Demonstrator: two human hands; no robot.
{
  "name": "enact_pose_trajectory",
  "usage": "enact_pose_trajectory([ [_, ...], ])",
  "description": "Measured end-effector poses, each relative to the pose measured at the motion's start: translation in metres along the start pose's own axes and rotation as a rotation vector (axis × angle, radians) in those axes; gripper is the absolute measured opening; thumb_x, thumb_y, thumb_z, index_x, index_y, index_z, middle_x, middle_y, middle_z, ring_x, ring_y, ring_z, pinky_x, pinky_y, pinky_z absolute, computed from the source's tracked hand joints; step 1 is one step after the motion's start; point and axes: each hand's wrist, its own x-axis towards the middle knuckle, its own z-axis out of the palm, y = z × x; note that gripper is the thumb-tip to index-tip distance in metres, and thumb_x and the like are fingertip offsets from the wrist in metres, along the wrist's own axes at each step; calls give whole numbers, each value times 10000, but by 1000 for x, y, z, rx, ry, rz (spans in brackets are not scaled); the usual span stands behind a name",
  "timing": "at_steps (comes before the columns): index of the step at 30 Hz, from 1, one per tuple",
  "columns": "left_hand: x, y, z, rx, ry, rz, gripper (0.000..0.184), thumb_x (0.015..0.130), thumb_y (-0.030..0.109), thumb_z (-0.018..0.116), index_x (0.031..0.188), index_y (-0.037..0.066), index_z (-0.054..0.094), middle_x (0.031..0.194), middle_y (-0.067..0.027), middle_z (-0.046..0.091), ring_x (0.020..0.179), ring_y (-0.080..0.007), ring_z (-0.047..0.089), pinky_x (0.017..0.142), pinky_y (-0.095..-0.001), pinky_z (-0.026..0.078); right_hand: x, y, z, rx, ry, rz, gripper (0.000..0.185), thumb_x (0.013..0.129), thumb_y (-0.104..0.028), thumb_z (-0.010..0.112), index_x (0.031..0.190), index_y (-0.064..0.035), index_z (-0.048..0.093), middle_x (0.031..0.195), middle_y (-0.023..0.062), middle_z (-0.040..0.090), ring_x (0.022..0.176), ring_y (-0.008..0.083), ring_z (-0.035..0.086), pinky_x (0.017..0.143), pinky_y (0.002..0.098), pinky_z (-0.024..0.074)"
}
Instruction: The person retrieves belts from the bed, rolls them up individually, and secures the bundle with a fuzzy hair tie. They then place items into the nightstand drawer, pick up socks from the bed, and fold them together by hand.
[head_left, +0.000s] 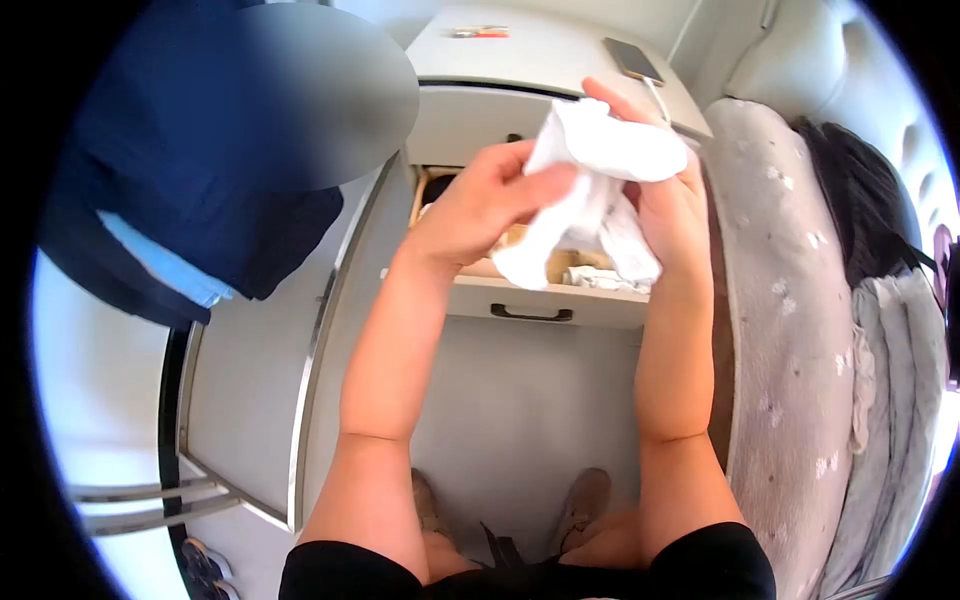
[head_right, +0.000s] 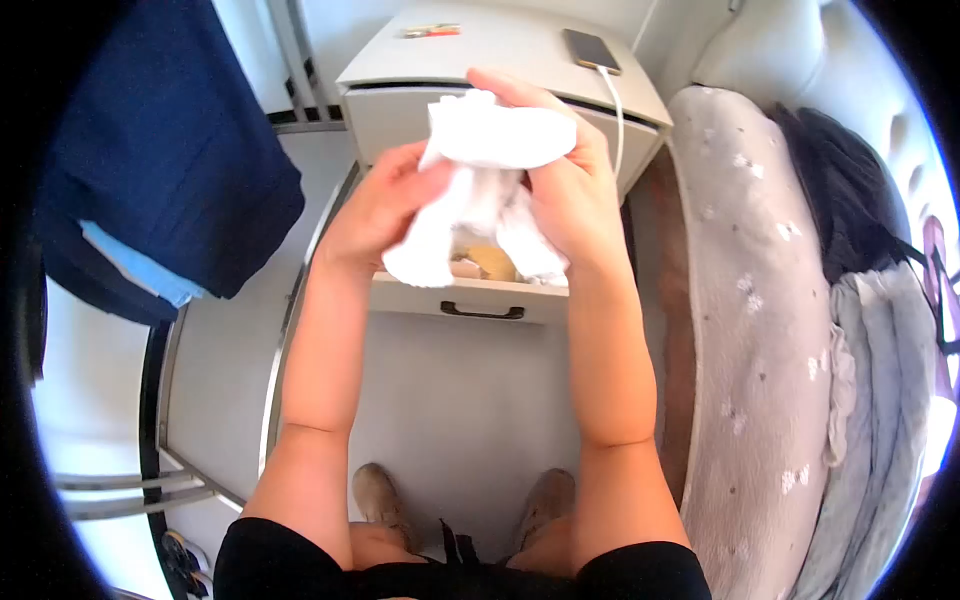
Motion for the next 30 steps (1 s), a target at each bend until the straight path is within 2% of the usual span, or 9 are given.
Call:
enact_pose_trajectory([
  [2, -8, 9, 6, 96, -18, -74, 440, 837, 306, 696, 1109, -22, 586, 943, -8, 621, 800, -74, 571, 704, -232, 468, 1, 3, 0, 2, -56, -5, 375, 867, 35, 445, 1195, -16, 618, 1084, 65, 629, 958, 112, 578, 840, 239, 454],
  [5, -11, 6, 16, 116, -45, 140, 467, 868, 233, 640, 1232, -31, 512, 1050, -51, 619, 904, -88, 585, 796, -253, 480, 0, 6, -10, -81, -56, -55, 382, 877, 44, 421, 1201, -16, 614, 1074, 63, 643, 946, 113, 590, 828, 232, 459],
  [6, -10, 8, 16, 155, 19, 52, 408, 903, 248, 609, 1206, -19, 547, 1018, -58, 640, 891, -97, 613, 764, -251, 505, 0, 7, -11, -82, -48, -67, 386, 879, 43, 417, 1207, -18, 611, 1073, 63, 644, 946, 113, 592, 828, 233, 462],
  [16, -3, 21, 23, -420, 253, 112, 313, 957, 263, 537, 1093, -3, 630, 925, -52, 680, 858, -120, 633, 746, -264, 514, -4, -19, -20, 403, 107, 25, 304, 965, -178, 451, 1196, 4, 528, 1092, 108, 622, 1009, 219, 613, 854, 363, 509],
  [18, -1, 17, 11, 100, 392, 290, 294, 945, 275, 556, 945, -6, 643, 789, -9, 618, 742, -73, 533, 647, -247, 440, -9, -30, -32, 549, 65, 55, 351, 975, -240, 436, 1229, -2, 486, 1103, 121, 620, 1021, 250, 610, 879, 412, 500],
  [20, -7, 25, 10, 648, 578, 396, 315, 939, 272, 554, 811, -7, 623, 669, 38, 525, 656, -36, 395, 570, -227, 339, -13, -32, -37, 327, 88, -58, 314, 968, -224, 481, 1161, 18, 540, 1043, 96, 642, 927, 186, 635, 823, 335, 520],
  [21, -8, 27, 9, 576, 576, 414, 320, 938, 278, 555, 808, -8, 619, 668, 42, 522, 654, -36, 399, 578, -225, 345, -16, -31, -43, 221, 15, -82, 294, 964, -216, 501, 1122, 22, 569, 1013, 84, 652, 886, 156, 640, 795, 299, 523],
  [22, -8, 28, 7, 503, 575, 430, 326, 938, 284, 556, 806, -8, 616, 667, 47, 520, 652, -37, 402, 585, -222, 352, -16, -37, -25, 60, 192, -78, 252, 954, -206, 534, 1027, 19, 622, 943, 53, 662, 800, 93, 622, 709, 233, 502],
  [30, -16, 47, -8, 3, 461, 419, 248, 961, 237, 533, 958, -2, 601, 814, -7, 617, 731, -40, 516, 661, -213, 432, -20, -36, -19, 42, 95, 152, 271, 944, -273, 556, 941, -13, 633, 825, 17, 659, 681, 64, 603, 586, 212, 476],
])
